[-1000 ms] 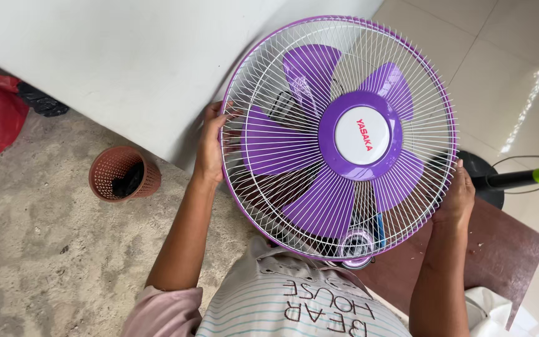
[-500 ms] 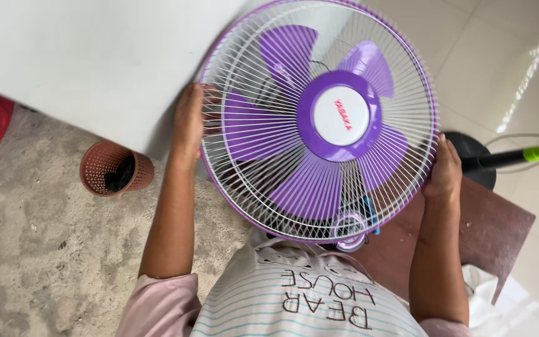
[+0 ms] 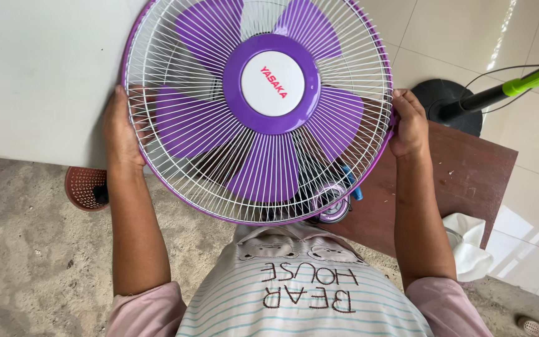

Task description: The person assembles a purple electric fan by attaching the front and rear wire cages to the fan blade assembly. They align and press the cages into place, then use a screwdriver to tighten the central fastener, completing the assembly.

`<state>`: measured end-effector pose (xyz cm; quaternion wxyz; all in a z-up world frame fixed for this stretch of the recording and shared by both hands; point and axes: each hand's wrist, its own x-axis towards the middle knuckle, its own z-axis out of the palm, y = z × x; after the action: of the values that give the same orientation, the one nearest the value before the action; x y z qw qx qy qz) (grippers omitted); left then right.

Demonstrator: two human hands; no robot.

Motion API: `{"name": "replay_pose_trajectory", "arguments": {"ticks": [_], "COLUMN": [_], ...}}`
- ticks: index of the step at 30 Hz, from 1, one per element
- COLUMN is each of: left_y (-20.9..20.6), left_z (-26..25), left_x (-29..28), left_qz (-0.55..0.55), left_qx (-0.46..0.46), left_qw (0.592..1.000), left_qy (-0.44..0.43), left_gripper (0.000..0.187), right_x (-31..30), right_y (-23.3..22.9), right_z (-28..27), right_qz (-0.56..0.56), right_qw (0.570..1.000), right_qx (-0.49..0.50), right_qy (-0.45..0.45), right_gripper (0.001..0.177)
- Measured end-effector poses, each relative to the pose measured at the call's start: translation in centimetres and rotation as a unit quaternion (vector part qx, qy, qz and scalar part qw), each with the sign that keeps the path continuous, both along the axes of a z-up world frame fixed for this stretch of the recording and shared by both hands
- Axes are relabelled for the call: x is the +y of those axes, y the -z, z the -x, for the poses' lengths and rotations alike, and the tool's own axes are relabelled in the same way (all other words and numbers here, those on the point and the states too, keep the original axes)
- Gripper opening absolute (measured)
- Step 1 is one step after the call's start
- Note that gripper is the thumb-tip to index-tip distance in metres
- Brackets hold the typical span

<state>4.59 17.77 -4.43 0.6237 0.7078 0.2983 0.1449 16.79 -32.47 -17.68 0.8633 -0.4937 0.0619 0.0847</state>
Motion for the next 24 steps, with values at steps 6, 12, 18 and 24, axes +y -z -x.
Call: {"name": "replay_pose_trajectory", "arguments": {"ticks": [6,12,18,24], "left_y": [0.4,0.8,1.2,0.6], "left_z": [0.0,-0.2,-0.3,-0.3], "left_x": [0.2,0.5,0.7,0.0], "left_qz": [0.011,0.038,0.055,0.064], "left_qx": [-0.009,-0.041,-0.052,-0.058], "left_qw": [1.0,0.998,0.997,0.996], "left_qy": [-0.018,-0.007,-0.014,-0.002], "left_gripper": [0.062,0.052,0.045,0.042], "right_x": [1.7,1.9,2.5,2.4], "right_y": [-0.2,-0.5,-2.0,-2.3], "right_z": [0.0,-0.6,-0.5,-2.5], "right_qz": [-0.032,-0.036,0.022,0.062], "right_qw": [0.999,0.999,0.999,0.998], "right_qx": [0.0,-0.016,0.002,-0.006], "right_qy": [0.026,0.036,0.033,0.004], "right_gripper": [0.012,0.013,0.02,0.031]}}
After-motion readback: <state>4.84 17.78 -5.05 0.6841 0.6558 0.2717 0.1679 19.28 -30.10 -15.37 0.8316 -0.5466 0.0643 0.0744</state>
